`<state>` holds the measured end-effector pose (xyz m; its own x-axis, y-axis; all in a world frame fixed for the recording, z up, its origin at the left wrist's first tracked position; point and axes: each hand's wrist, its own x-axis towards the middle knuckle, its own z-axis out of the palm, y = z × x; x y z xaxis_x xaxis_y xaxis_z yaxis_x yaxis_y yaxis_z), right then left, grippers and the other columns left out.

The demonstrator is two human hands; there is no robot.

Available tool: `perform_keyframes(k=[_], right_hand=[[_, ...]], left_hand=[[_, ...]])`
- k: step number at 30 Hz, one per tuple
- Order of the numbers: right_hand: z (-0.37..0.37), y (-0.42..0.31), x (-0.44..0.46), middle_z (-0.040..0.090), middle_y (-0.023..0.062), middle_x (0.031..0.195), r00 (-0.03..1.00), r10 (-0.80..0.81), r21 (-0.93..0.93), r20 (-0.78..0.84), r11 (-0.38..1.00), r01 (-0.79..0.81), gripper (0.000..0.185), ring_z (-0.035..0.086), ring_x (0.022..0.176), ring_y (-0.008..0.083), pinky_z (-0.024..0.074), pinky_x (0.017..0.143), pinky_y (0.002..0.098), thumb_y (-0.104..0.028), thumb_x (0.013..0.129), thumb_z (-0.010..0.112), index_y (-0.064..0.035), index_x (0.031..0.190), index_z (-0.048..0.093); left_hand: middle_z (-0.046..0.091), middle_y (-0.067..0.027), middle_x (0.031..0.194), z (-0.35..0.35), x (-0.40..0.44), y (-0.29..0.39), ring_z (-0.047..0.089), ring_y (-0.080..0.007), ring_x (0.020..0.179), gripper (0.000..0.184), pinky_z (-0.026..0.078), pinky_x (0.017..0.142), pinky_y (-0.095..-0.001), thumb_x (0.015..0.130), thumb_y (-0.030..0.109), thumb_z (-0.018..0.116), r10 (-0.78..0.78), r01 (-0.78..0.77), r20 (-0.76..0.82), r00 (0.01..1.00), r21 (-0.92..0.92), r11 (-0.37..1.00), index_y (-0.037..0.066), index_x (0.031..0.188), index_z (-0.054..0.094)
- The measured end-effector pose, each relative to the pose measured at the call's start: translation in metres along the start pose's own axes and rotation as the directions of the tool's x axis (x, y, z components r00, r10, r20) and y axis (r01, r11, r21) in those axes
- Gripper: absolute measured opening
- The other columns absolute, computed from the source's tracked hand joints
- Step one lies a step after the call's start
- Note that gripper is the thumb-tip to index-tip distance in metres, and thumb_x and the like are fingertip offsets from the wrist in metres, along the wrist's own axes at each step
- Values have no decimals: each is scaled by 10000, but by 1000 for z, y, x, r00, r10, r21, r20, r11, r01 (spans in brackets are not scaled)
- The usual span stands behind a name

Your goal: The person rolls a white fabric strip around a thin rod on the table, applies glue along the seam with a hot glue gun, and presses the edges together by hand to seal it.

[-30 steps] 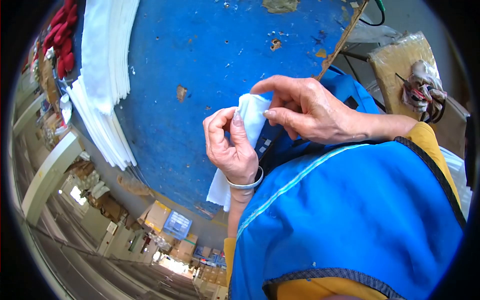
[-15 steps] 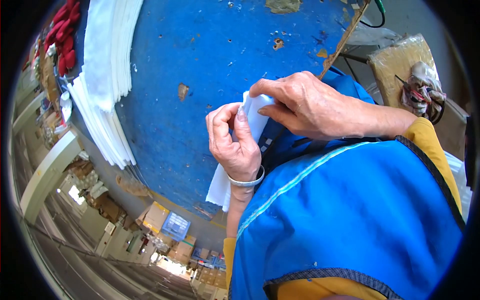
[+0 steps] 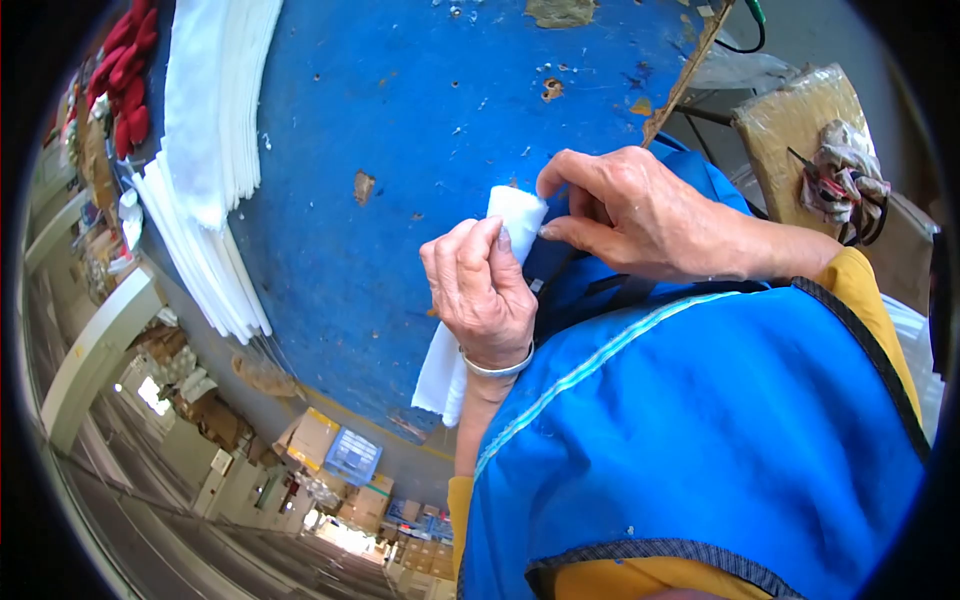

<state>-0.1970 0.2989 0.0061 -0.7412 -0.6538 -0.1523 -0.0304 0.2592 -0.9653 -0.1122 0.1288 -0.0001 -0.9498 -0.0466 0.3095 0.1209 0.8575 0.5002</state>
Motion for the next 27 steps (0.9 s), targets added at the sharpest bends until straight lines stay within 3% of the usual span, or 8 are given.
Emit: perform_keyframes(k=[13, 27], right_hand=[[6, 1, 1, 605, 222, 619, 997, 77, 151, -29, 986, -72, 144, 644, 581, 320, 496, 531, 383, -56, 824, 580, 71, 889, 586], [11, 4, 1, 617, 240, 663, 994, 46, 138, -100, 990, -32, 138, 653, 622, 337, 517, 566, 393, -36, 825, 558, 85, 881, 598]], left_hand=[[582, -101, 909, 4, -9, 5, 552, -261, 799, 124, 458, 677, -361, 889, 56, 609, 145, -137, -37, 989, 175, 975, 27, 1010, 608], [573, -124, 913, 8, -9, 3, 553, -269, 790, 154, 462, 666, -366, 895, 50, 599, 318, -322, 65, 946, 317, 892, -4, 1039, 595]])
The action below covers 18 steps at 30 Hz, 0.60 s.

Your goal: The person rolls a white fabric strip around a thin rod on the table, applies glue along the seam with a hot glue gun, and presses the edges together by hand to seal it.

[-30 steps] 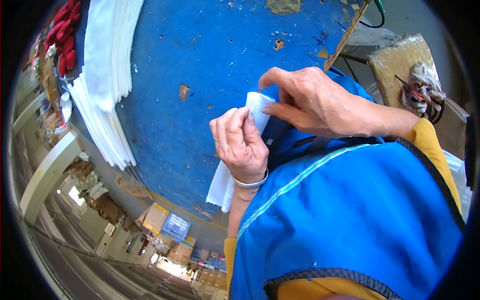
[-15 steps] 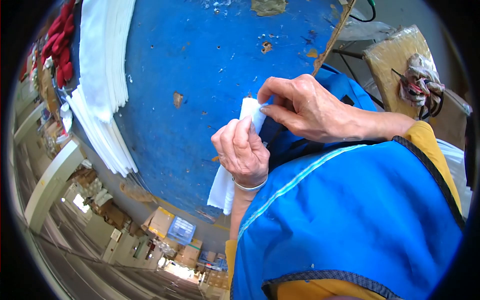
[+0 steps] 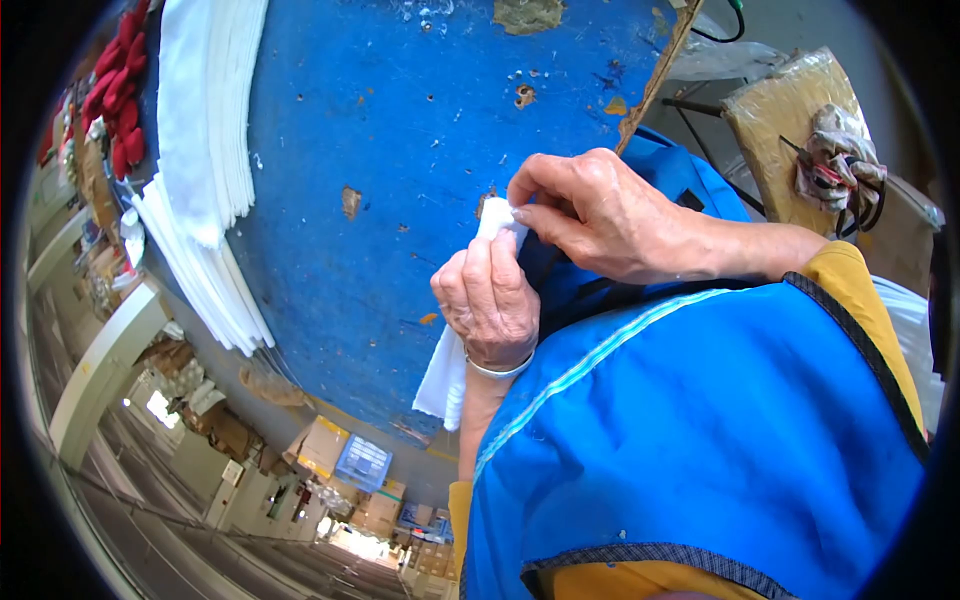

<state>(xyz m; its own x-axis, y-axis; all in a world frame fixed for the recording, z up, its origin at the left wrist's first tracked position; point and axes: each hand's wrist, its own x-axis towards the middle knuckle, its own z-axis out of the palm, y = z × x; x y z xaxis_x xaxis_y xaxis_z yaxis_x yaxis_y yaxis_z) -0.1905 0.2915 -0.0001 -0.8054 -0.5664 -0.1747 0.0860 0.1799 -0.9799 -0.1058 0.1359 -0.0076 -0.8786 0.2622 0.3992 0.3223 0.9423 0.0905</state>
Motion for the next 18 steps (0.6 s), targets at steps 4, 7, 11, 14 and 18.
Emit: perform_keyframes(k=[4, 7, 11, 14, 18], right_hand=[[-6, -1, 3, 619, 226, 649, 1000, -6, -9, 5, 1000, 6, 161, 652, 603, 317, 514, 557, 384, -18, 808, 552, 69, 922, 625], [-9, -3, 4, 613, 226, 643, 998, 0, 13, 62, 1000, -1, 213, 649, 591, 301, 499, 545, 379, -11, 794, 549, 53, 976, 639], [-10, -6, 6, 609, 233, 643, 997, -10, -5, 76, 1000, 11, 223, 650, 601, 304, 491, 546, 384, -12, 792, 557, 45, 991, 641], [-8, -5, 7, 611, 233, 644, 996, -45, -22, 83, 999, 47, 228, 651, 613, 317, 495, 555, 391, -16, 794, 563, 45, 1001, 638], [-7, -5, 8, 617, 238, 654, 990, -49, -81, 130, 995, 60, 230, 651, 624, 337, 503, 566, 396, -24, 797, 573, 48, 1006, 634]], left_hand=[[579, -119, 894, -1, 1, 0, 552, -267, 800, 146, 462, 674, -365, 891, 36, 598, -35, 35, -6, 999, -21, 999, 0, 1033, 597], [586, -115, 897, -2, 1, -2, 551, -263, 817, 135, 462, 685, -364, 885, 27, 601, -165, 162, -10, 986, -163, 973, 6, 1018, 597], [591, -112, 923, -1, 2, -5, 550, -245, 817, 111, 465, 683, -343, 880, 20, 601, -298, 288, 10, 954, -300, 909, 14, 991, 596], [589, -109, 922, -2, 4, -5, 552, -229, 810, 103, 466, 669, -323, 885, 19, 591, -324, 312, 21, 946, -335, 889, 11, 988, 594], [565, -87, 937, -3, 3, -5, 552, -179, 824, 88, 468, 686, -285, 911, 32, 564, -421, 410, 68, 905, -406, 817, -2, 990, 580]])
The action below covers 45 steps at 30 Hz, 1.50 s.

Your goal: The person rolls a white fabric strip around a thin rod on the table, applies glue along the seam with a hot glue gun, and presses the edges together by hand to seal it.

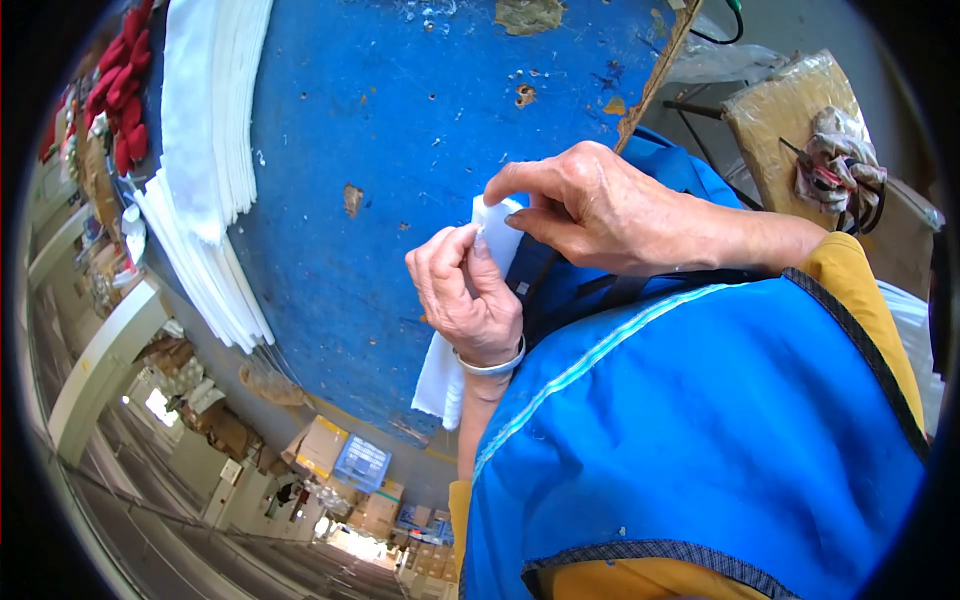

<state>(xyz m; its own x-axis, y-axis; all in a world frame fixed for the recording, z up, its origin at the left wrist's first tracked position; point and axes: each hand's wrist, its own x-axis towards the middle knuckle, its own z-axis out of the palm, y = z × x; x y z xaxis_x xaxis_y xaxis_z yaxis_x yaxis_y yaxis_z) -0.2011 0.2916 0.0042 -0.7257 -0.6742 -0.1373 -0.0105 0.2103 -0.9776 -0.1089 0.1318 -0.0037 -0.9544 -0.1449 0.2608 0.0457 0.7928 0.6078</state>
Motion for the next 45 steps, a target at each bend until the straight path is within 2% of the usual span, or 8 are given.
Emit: perform_keyframes(k=[3, 6, 10, 13, 16, 20, 28, 45], right_hand=[[0, 0, 3, 626, 242, 671, 999, -21, -57, 30, 998, 23, 225, 656, 640, 343, 518, 581, 402, -29, 797, 579, 49, 1001, 635], [-1, -3, 6, 635, 241, 688, 997, -26, -112, 77, 993, 35, 220, 663, 661, 345, 531, 595, 407, -29, 794, 580, 48, 993, 638], [1, 0, 10, 640, 242, 703, 994, -56, -176, 90, 982, 72, 219, 669, 685, 347, 539, 608, 407, -34, 791, 580, 49, 984, 641], [-3, -3, 11, 637, 248, 704, 992, -52, -170, 114, 983, 71, 219, 665, 684, 357, 537, 608, 410, -48, 787, 592, 50, 977, 642], [-1, -3, 12, 630, 252, 695, 991, -53, -148, 120, 986, 71, 219, 656, 674, 370, 534, 601, 412, -62, 781, 608, 53, 965, 639], [-7, -5, 6, 619, 252, 674, 999, -2, -156, 53, 988, 11, 223, 643, 656, 383, 520, 583, 413, -72, 771, 625, 63, 949, 630], [-2, 5, -10, 617, 231, 661, 999, 38, 2, -11, 999, -37, 172, 647, 620, 340, 503, 559, 391, -37, 797, 585, 81, 921, 602], [10, 3, -7, 617, 239, 667, 996, 23, 54, -90, 998, -18, 127, 644, 639, 361, 513, 571, 409, -42, 821, 556, 79, 855, 572]], left_hand=[[533, -52, 951, 0, -1, -2, 542, -121, 855, 92, 465, 731, -245, 937, 49, 536, -165, 161, -10, 986, -189, 969, -23, 988, 561], [564, -108, 898, -1, 4, -1, 546, -197, 766, 70, 454, 675, -294, 896, 14, 570, -249, 231, -23, 968, -305, 924, -19, 956, 584], [535, -46, 946, -5, 5, -4, 549, -115, 847, 83, 476, 748, -255, 936, 45, 536, -195, 188, -15, 981, -194, 963, -21, 978, 562], [541, -60, 944, -3, 3, 0, 557, -139, 829, 81, 477, 735, -273, 926, 36, 546, -215, 203, -71, 974, -142, 969, -18, 983, 562], [549, -84, 919, -2, 2, 3, 567, -192, 813, 71, 473, 722, -303, 904, 18, 564, -31, 32, -116, 993, 3, 999, -13, 967, 575], [592, -123, 896, 1, 0, 4, 562, -271, 801, 126, 465, 689, -366, 862, 10, 620, 218, -218, 16, 976, 156, 963, 16, 988, 623], [587, -106, 902, 4, -4, 4, 559, -264, 799, 144, 465, 676, -361, 864, 37, 637, 275, -269, 5, 961, 228, 936, 18, 1006, 626], [579, -87, 909, 3, -14, 4, 552, -239, 807, 143, 456, 667, -342, 894, 78, 621, 330, -313, -14, 944, 278, 908, 32, 1029, 609]])
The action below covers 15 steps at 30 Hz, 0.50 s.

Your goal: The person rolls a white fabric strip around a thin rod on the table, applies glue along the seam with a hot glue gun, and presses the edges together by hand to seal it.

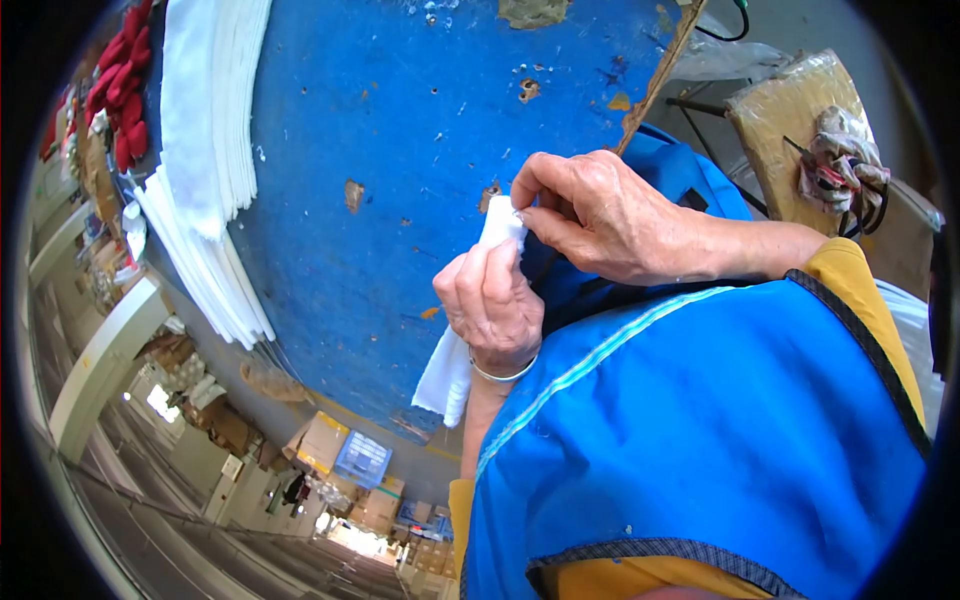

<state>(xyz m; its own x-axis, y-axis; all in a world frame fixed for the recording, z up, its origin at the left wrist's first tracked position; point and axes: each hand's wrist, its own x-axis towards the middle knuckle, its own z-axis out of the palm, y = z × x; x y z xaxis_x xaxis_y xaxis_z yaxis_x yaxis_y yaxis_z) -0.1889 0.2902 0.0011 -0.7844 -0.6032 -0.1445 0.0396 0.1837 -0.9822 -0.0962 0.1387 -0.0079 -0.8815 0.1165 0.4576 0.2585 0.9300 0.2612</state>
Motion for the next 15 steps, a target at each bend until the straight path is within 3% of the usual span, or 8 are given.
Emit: perform_keyframes(k=[15], right_hand=[[4, 4, -2, 611, 209, 640, 999, -1, 50, -35, 999, 3, 109, 643, 599, 323, 502, 545, 393, -42, 819, 558, 60, 857, 568]], left_hand=[[597, -105, 909, 3, 3, -1, 556, -247, 778, 167, 456, 633, -342, 865, 61, 652, 46, -46, 11, 999, 40, 998, 10, 1023, 637]])
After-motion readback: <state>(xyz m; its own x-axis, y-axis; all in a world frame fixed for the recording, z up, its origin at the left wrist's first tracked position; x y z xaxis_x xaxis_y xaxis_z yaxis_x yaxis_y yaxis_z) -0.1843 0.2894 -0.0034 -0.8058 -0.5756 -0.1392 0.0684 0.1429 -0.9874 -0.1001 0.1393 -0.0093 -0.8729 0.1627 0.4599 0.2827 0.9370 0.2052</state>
